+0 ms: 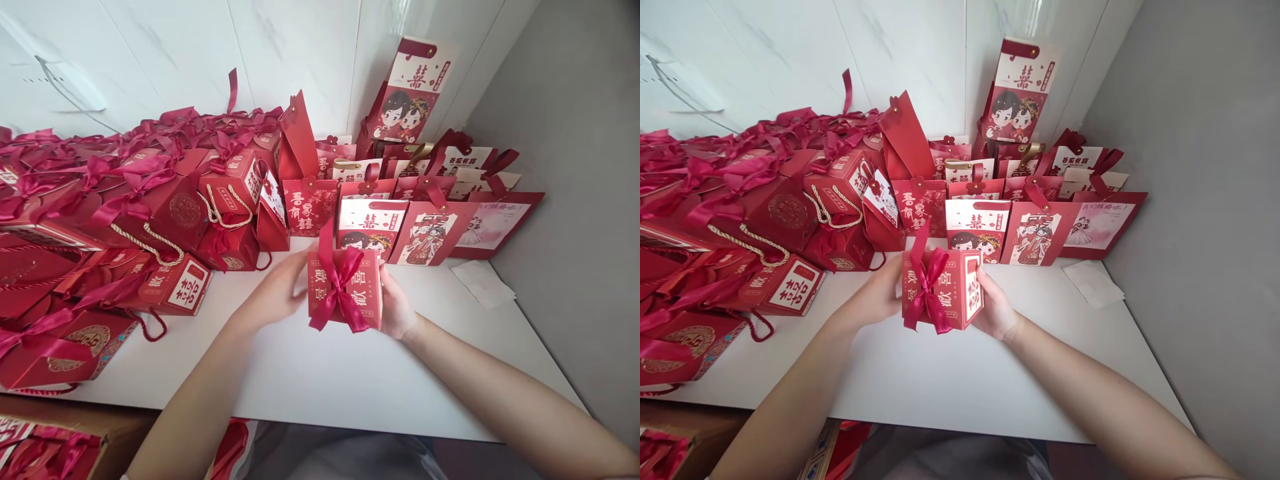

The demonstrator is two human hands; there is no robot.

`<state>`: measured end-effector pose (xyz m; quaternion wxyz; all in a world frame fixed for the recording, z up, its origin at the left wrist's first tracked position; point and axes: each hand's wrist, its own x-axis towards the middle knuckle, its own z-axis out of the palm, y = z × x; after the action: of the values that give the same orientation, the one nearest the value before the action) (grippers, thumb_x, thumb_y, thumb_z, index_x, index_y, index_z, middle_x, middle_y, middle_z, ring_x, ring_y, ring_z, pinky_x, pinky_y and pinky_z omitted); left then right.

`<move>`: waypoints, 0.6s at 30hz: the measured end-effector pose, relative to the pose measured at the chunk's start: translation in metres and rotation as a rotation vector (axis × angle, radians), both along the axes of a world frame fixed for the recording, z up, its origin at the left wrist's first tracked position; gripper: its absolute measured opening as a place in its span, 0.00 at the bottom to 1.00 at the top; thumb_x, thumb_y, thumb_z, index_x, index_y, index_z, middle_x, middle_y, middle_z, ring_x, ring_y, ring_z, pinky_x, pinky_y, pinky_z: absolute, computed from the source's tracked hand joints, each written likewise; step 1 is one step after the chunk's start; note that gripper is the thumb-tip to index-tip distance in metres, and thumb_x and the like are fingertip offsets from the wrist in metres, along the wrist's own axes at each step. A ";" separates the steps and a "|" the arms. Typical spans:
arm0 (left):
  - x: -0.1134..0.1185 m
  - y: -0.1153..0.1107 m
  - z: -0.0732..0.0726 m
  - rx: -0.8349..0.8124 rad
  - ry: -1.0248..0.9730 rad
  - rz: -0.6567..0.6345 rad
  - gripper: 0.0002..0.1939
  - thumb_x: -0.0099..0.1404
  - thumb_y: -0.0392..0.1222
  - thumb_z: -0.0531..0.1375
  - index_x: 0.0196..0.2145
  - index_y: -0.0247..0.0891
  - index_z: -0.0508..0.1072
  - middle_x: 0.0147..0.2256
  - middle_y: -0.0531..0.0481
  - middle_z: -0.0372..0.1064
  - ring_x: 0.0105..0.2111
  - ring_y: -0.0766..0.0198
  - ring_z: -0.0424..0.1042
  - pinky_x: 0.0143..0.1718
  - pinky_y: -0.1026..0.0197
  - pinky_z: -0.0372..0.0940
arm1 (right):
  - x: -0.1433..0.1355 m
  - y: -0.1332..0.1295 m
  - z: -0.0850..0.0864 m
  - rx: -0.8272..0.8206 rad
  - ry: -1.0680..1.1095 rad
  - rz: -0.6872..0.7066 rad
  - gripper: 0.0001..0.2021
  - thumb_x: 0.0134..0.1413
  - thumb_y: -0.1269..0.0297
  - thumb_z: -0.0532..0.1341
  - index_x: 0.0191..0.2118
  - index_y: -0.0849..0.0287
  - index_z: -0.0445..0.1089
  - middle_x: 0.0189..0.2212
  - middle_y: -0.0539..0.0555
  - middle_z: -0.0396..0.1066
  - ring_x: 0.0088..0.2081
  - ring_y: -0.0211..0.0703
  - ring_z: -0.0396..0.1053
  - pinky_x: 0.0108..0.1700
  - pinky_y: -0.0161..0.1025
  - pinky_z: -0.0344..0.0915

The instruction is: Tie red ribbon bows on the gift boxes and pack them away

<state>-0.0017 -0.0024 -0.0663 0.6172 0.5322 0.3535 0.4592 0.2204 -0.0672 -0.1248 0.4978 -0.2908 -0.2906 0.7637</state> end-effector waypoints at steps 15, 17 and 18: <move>0.010 -0.028 0.077 0.350 0.430 -0.202 0.47 0.38 0.34 0.77 0.59 0.44 0.74 0.59 0.42 0.70 0.67 0.29 0.57 0.71 0.31 0.39 | -0.008 -0.003 0.000 0.053 -0.029 0.090 0.29 0.65 0.38 0.54 0.61 0.51 0.67 0.57 0.59 0.75 0.56 0.54 0.74 0.57 0.55 0.71; 0.005 -0.028 0.105 0.260 0.391 -0.171 0.43 0.40 0.33 0.75 0.57 0.41 0.75 0.57 0.41 0.71 0.65 0.29 0.61 0.70 0.31 0.46 | -0.006 -0.004 -0.002 0.069 -0.047 0.093 0.29 0.64 0.37 0.53 0.61 0.50 0.66 0.57 0.58 0.75 0.55 0.54 0.75 0.56 0.55 0.72; -0.002 -0.028 0.122 0.223 0.387 -0.130 0.38 0.47 0.36 0.73 0.57 0.37 0.74 0.56 0.41 0.72 0.65 0.31 0.63 0.69 0.32 0.48 | -0.005 -0.005 -0.003 0.084 -0.058 0.096 0.29 0.64 0.36 0.53 0.60 0.49 0.66 0.56 0.58 0.75 0.54 0.53 0.75 0.55 0.55 0.72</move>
<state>-0.0035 -0.0304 0.0559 0.5039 0.6968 0.3772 0.3440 0.2156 -0.0722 -0.1280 0.4638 -0.2774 -0.3501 0.7651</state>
